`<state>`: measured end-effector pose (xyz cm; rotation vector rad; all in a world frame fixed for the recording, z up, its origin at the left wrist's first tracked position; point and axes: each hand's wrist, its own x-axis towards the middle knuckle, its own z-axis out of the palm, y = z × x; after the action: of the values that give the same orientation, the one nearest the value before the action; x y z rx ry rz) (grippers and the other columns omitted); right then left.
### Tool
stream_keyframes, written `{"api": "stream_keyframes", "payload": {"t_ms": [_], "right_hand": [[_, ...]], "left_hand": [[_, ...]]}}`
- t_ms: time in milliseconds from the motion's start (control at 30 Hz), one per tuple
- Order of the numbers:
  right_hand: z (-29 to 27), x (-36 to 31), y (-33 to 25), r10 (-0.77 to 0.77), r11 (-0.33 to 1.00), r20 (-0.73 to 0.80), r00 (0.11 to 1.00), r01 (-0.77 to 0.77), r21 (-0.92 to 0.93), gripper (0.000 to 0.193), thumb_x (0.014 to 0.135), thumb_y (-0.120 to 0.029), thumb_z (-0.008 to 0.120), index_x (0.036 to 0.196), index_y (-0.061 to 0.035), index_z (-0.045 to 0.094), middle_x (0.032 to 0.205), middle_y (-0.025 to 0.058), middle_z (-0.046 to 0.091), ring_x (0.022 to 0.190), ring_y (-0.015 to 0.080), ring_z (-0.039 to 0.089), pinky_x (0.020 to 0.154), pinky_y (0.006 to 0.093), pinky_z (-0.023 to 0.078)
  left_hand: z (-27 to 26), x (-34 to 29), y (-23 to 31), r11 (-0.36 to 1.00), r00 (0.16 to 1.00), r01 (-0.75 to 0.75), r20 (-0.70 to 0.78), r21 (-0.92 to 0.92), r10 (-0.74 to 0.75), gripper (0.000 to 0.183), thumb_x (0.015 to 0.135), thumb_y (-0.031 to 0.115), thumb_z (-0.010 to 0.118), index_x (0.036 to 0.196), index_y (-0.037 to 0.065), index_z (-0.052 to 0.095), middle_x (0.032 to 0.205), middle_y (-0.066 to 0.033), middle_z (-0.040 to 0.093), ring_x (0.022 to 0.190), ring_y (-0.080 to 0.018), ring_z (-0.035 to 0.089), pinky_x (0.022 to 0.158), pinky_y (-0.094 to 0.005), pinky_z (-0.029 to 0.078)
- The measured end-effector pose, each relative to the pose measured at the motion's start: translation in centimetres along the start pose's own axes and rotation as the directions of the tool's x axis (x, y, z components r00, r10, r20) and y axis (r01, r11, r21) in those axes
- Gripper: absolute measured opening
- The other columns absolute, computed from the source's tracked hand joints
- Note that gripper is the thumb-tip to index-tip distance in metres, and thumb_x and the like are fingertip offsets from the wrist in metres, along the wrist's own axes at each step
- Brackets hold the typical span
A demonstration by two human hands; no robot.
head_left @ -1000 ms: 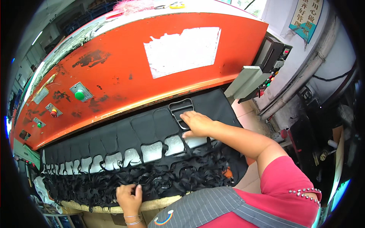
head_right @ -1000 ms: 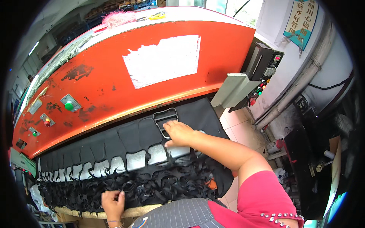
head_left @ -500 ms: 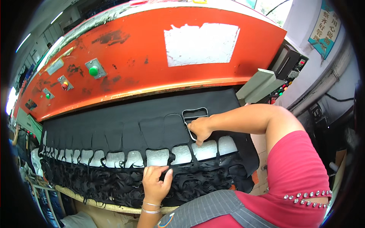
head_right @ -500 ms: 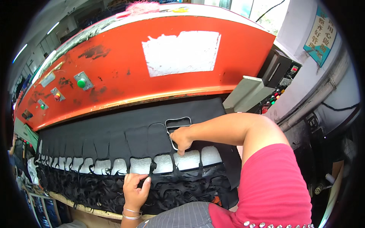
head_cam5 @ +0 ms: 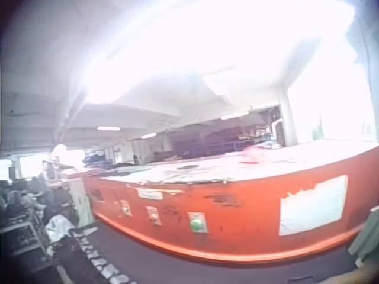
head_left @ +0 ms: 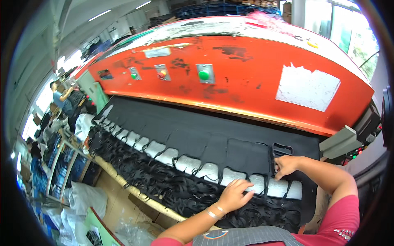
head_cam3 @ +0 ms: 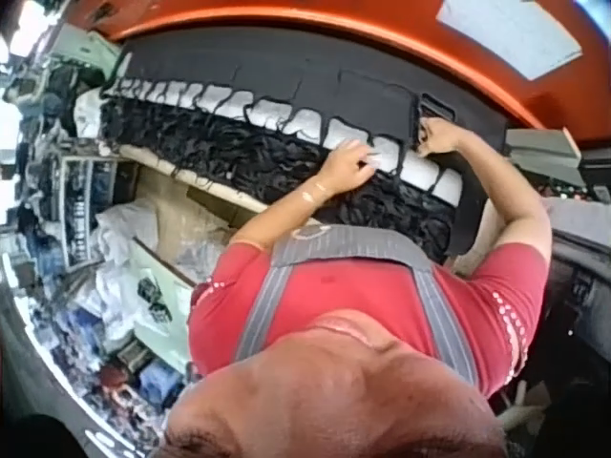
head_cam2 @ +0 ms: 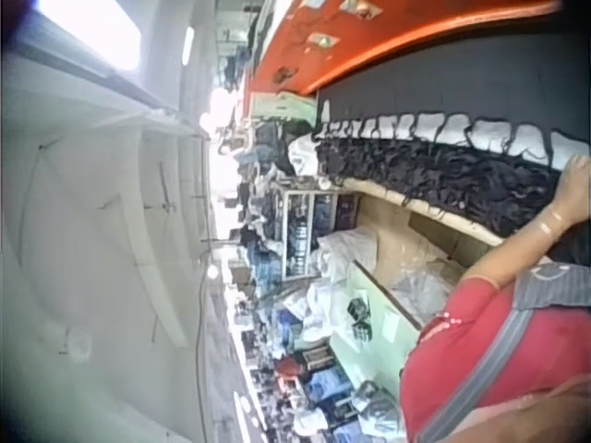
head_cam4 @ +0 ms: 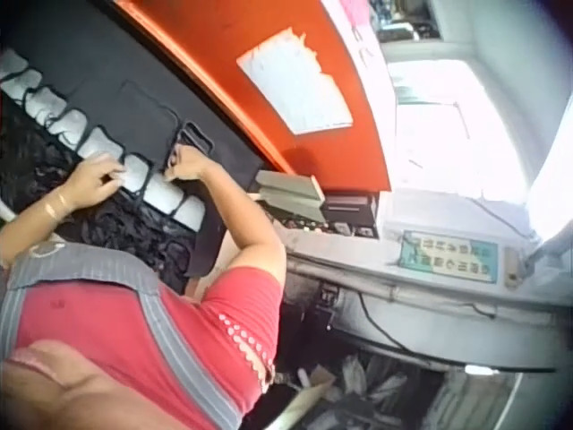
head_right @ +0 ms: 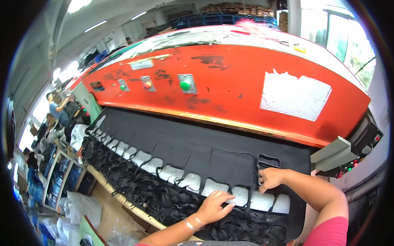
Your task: Operating a hydraulic cutting press to cut shoe components from sheets of material.
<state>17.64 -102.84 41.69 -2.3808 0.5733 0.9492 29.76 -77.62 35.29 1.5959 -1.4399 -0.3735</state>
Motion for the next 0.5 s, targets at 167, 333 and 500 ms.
{"api": "stream_keyframes", "payload": {"t_ms": [167,333,500], "right_hand": [[0.9,-0.5,3.3,-0.195,0.698,-0.320,0.927,0.360,0.619,0.041,0.066,-0.007,0.080,0.102,-0.0047,0.060,0.084,-0.0021,0.058,0.082,0.0115,0.053,0.076,0.0292,0.045],[-0.3,0.1,2.6,0.230,-0.015,-0.610,0.758,0.630,0.777,0.023,0.087,-0.022,0.070,0.091,-0.0055,0.055,0.086,0.0078,0.061,0.080,0.0204,0.062,0.076,0.0360,0.053],[2.8,1.9,7.1,0.588,-0.495,-0.455,0.668,0.743,0.451,0.025,0.091,-0.023,0.064,0.099,0.0002,0.057,0.093,0.0126,0.057,0.085,0.0234,0.058,0.080,0.0378,0.050]], "left_hand": [[2.9,7.7,0.5,0.984,0.985,-0.168,0.031,-0.057,0.170,0.064,0.089,0.035,0.060,0.136,-0.003,0.040,0.133,-0.0237,0.049,0.124,-0.0376,0.047,0.103,-0.0434,0.038],[4.5,9.4,-4.9,0.808,0.929,-0.294,0.352,0.510,0.116,0.062,0.085,0.041,0.060,0.134,0.006,0.049,0.139,-0.0097,0.050,0.132,-0.0242,0.042,0.110,-0.0466,0.029],[7.1,11.1,-2.4,0.892,0.945,-0.258,0.291,0.370,0.153,0.051,0.080,0.032,0.068,0.121,0.003,0.060,0.116,-0.0125,0.058,0.116,-0.0277,0.049,0.105,-0.0467,0.032]]}}
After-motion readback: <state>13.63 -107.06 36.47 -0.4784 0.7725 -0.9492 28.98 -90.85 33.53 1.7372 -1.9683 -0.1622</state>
